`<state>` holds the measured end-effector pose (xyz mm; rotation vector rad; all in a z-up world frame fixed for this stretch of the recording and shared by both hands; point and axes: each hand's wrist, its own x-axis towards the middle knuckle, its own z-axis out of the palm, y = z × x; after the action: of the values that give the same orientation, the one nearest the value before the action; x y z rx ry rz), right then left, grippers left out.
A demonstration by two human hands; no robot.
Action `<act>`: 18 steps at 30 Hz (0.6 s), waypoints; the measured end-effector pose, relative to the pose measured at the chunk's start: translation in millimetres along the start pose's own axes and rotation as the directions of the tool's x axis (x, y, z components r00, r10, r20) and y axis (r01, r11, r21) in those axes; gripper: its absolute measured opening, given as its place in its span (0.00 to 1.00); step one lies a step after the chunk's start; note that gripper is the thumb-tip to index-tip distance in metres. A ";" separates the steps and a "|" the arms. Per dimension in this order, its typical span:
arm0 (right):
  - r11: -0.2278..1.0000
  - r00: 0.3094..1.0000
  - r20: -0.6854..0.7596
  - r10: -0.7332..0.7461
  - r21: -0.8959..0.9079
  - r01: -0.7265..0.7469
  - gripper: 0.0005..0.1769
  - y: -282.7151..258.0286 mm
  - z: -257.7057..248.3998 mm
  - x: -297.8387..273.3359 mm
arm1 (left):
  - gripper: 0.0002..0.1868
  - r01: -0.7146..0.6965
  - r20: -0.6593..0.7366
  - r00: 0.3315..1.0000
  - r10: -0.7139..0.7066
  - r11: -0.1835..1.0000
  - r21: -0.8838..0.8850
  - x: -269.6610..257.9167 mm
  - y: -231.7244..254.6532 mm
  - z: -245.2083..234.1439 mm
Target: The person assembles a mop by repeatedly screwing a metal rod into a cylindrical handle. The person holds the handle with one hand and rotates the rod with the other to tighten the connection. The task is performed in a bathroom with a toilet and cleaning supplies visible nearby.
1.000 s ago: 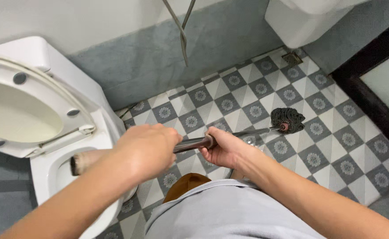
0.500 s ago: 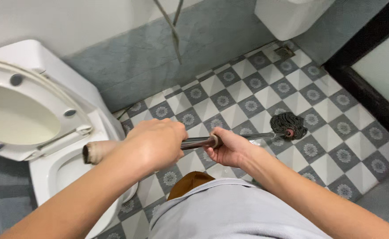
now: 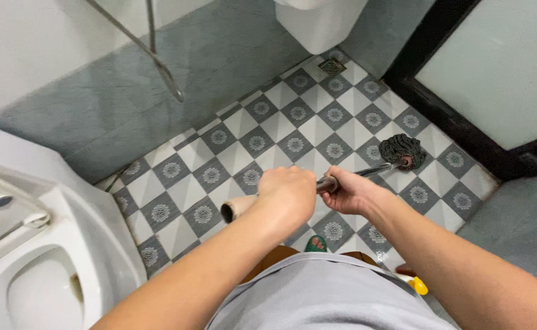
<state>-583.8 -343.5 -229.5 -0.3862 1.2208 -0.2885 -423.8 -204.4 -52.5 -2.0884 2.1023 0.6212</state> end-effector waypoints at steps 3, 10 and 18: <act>1.000 0.998 0.051 -0.024 -0.015 0.025 0.11 -23.0 -43.0 0.8 | 0.12 0.003 -0.006 1.000 -0.003 0.998 -0.058 31.3 36.0 2.7; 0.992 0.997 -0.023 -0.070 0.106 0.072 0.12 -52.2 -110.3 -7.9 | 0.15 -0.025 0.058 0.998 0.024 0.999 0.020 81.1 107.2 2.2; 0.982 0.995 -0.044 -0.085 0.165 0.091 0.11 -24.7 -131.2 -33.1 | 0.13 -0.172 -0.028 0.984 0.175 0.981 0.094 53.9 123.9 3.2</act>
<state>-718.9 -369.3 -228.8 -0.2914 1.2075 -0.4726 -548.1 -257.5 -49.4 -1.8967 2.3044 0.4989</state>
